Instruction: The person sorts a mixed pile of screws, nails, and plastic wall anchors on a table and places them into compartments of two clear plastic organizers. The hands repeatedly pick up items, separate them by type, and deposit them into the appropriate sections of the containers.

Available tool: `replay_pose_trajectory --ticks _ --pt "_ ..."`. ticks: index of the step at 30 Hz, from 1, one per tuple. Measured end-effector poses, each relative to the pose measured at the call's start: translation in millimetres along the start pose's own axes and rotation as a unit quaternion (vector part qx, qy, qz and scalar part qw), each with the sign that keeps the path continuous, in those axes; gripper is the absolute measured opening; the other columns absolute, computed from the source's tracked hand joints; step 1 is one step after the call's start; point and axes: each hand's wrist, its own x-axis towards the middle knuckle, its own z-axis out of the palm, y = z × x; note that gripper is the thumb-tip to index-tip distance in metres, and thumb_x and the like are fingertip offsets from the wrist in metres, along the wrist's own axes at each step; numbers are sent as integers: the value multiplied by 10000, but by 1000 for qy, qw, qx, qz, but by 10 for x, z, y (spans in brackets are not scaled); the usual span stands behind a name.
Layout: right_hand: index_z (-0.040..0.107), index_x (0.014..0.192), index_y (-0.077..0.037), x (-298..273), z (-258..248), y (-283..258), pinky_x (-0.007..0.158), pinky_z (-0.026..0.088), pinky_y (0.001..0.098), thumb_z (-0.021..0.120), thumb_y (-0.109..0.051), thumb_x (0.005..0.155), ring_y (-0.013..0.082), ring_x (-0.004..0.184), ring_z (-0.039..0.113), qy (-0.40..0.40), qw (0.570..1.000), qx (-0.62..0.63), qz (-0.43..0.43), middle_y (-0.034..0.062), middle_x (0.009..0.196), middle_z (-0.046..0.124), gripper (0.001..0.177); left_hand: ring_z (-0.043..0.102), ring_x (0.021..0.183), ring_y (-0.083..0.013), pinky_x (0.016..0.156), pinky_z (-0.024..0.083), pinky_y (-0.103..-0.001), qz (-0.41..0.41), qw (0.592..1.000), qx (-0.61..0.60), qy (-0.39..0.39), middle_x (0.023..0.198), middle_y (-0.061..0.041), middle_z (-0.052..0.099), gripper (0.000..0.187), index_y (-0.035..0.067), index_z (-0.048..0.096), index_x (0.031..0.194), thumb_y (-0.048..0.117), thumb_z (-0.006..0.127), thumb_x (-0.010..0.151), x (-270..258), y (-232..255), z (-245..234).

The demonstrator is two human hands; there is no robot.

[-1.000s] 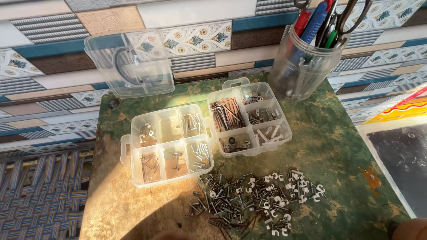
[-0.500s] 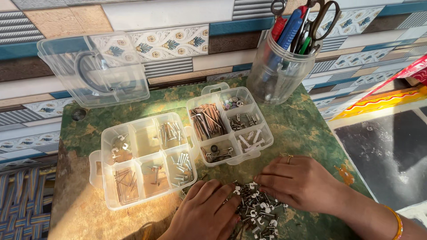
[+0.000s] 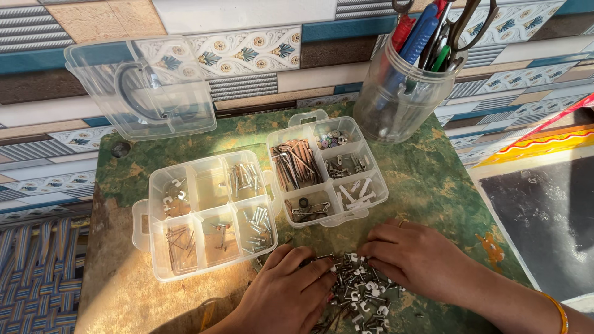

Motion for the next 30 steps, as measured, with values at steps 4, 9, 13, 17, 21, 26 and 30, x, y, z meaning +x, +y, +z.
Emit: replay_pose_trajectory --ticks 4,9,13,17,21,26,30 --pt "712 941 -106 42 -50 -43 742 581 404 799 -139 766 260 888 704 -20 999 24 26 41 973 690 198 590 1174 -284 1043 458 -494 7 1000 -10 0 1226 -81 692 314 53 736 1107 181 784 825 -10 21 -13" --pt "699 914 -100 39 -9 -24 759 583 413 813 -128 720 280 943 704 -8 999 30 34 52 1036 707 227 596 1154 -285 1038 464 -479 20 1000 -9 12 1188 -82 691 285 63 722 1060 167 786 803 10 76 -108" --pt "722 908 -105 3 66 -32 736 597 387 816 -100 699 243 901 720 5 999 39 38 21 988 723 229 609 1131 -268 1034 479 -461 28 999 -12 27 1150 -63 681 265 61 709 1091 146 783 851 23 139 -171" --pt "722 913 -102 33 90 -160 697 595 344 823 -98 736 205 854 734 73 995 64 -6 6 979 728 203 625 1101 -250 1005 496 -446 27 997 -2 66 1141 -55 684 273 64 703 1123 133 781 871 28 192 -217" --pt "715 949 -77 -2 57 -310 749 617 341 807 -95 786 230 914 741 112 979 103 -134 52 1016 709 188 638 1050 -234 956 495 -424 30 995 -10 97 1123 -50 694 275 63 698 1173 184 796 947 72 235 -237" --pt "726 948 -72 -86 157 -376 858 657 354 773 -165 833 257 1018 766 116 960 87 -239 69 1067 706 155 652 1043 -213 992 501 -401 53 991 -20 122 1127 -29 711 233 81 687 1175 175 800 994 53 275 -216" --pt "734 913 -74 -137 246 -379 891 644 357 774 -193 830 238 1003 769 143 961 120 -203 67 1071 709 150 659 1019 -205 998 507 -398 98 989 35 109 1023 -18 691 160 91 729 1131 110 757 975 33 287 -300"
